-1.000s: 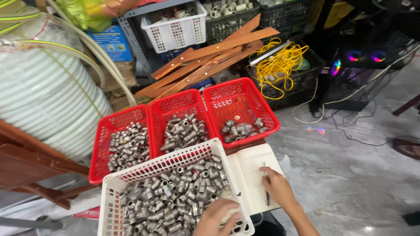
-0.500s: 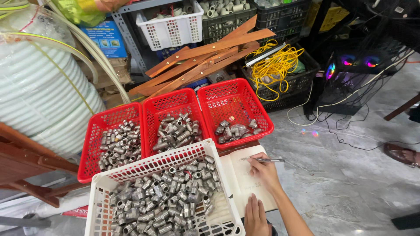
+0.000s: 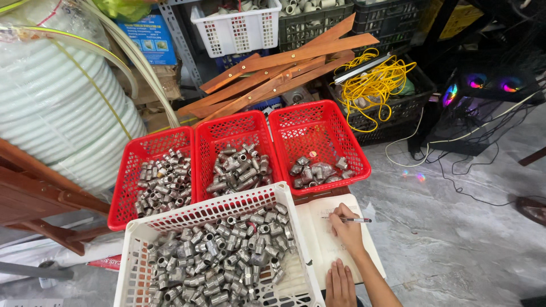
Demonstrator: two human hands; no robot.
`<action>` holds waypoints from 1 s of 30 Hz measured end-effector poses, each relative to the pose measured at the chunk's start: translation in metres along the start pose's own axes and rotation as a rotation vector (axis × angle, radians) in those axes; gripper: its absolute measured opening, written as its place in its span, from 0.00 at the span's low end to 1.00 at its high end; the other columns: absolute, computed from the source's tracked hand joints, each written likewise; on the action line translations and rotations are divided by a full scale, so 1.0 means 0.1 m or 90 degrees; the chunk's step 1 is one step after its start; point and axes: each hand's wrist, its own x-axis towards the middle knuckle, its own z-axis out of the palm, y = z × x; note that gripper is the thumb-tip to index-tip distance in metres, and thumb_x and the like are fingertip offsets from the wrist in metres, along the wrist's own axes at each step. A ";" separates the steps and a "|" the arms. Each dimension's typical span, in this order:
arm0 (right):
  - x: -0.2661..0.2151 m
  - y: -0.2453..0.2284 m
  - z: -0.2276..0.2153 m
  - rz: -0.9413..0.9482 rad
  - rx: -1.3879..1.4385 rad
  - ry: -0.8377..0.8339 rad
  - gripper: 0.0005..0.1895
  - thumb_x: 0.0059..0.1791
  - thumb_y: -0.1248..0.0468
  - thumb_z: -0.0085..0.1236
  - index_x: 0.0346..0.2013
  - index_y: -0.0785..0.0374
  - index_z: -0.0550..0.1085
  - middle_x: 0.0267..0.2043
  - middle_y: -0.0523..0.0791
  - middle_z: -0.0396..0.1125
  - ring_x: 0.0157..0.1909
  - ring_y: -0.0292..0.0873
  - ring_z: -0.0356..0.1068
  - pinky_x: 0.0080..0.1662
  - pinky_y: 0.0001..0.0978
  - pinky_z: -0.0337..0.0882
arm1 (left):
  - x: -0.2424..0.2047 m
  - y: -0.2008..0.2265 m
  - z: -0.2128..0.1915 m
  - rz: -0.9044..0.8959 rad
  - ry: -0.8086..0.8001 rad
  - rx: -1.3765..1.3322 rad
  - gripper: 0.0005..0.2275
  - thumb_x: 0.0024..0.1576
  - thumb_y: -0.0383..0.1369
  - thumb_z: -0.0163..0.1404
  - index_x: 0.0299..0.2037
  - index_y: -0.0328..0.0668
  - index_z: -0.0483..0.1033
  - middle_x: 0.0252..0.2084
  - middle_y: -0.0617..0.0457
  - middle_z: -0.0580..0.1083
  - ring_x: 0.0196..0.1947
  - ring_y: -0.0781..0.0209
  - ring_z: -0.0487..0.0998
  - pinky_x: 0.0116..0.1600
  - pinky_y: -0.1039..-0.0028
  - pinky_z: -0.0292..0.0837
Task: The person picks up metal pipe fittings from a white crate, handles them by hand, and writes in a notebook on a desk.
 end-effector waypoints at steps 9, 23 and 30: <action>0.02 0.07 -0.01 -0.033 -0.041 -0.025 0.14 0.47 0.69 0.53 0.19 0.59 0.60 0.10 0.43 0.56 0.14 0.35 0.54 0.25 0.29 0.57 | 0.00 -0.01 -0.02 0.005 -0.012 -0.019 0.13 0.67 0.21 0.35 0.44 0.31 0.77 0.50 0.35 0.78 0.50 0.44 0.81 0.53 0.65 0.80; 0.03 0.06 -0.04 0.004 -0.029 0.080 0.13 0.44 0.69 0.50 0.18 0.58 0.59 0.13 0.41 0.56 0.21 0.36 0.54 0.32 0.30 0.57 | 0.06 -0.06 -0.06 0.020 -0.023 -0.050 0.12 0.67 0.20 0.35 0.45 0.27 0.76 0.51 0.31 0.77 0.52 0.41 0.81 0.53 0.64 0.80; 0.12 0.10 -0.18 0.077 0.051 -0.025 0.04 0.49 0.72 0.56 0.31 0.64 0.70 0.21 0.49 0.67 0.22 0.40 0.66 0.31 0.29 0.65 | 0.03 -0.06 -0.06 0.022 -0.017 -0.048 0.12 0.67 0.22 0.36 0.46 0.28 0.76 0.51 0.33 0.78 0.51 0.42 0.81 0.53 0.65 0.81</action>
